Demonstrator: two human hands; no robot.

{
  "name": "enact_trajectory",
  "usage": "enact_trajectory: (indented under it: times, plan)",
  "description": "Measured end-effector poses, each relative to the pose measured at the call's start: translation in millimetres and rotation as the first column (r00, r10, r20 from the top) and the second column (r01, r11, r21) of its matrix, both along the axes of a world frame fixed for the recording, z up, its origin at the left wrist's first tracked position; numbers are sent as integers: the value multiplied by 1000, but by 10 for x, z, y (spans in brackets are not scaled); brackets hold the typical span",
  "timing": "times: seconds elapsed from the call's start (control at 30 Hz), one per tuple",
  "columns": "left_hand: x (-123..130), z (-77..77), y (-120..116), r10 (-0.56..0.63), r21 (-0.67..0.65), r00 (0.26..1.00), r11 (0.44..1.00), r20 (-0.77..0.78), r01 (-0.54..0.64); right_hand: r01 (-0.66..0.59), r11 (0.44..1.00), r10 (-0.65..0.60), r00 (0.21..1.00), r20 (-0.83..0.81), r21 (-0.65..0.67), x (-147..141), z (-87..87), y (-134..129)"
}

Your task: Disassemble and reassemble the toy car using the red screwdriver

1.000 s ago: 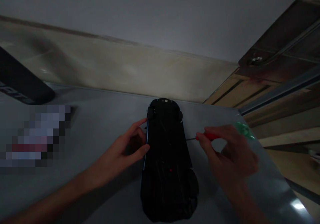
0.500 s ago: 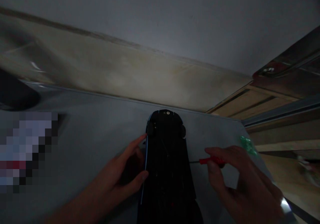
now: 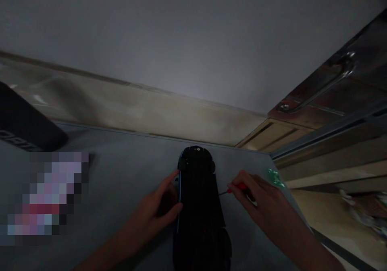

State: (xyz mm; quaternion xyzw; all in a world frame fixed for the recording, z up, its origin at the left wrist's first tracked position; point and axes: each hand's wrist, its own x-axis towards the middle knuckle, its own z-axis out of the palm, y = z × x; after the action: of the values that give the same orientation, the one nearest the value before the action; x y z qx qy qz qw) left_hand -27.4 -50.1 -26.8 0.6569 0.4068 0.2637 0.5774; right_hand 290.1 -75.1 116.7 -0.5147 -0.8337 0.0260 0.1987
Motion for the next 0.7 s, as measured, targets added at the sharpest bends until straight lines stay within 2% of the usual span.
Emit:
enact_trajectory:
  times: [0.2, 0.3, 0.47, 0.7]
  plan:
    - [36, 54, -17, 16, 12, 1000, 1000, -15, -16, 20, 990, -49, 976, 212, 138, 13, -48, 28]
    - [50, 73, -19, 4, 27, 1000, 1000, -12, -3, -7, 994, -20, 970, 241, 110, -1, -3, 14]
    - [58, 99, -13, 15, 22, 1000, 1000, -10, -14, -76, 996, 68, 982, 178, 37, -35, 72, -30]
    - [62, 56, 10, 10, 41, 999, 999, 37, -11, 11, 999, -21, 968, 250, 41, -90, 46, -8]
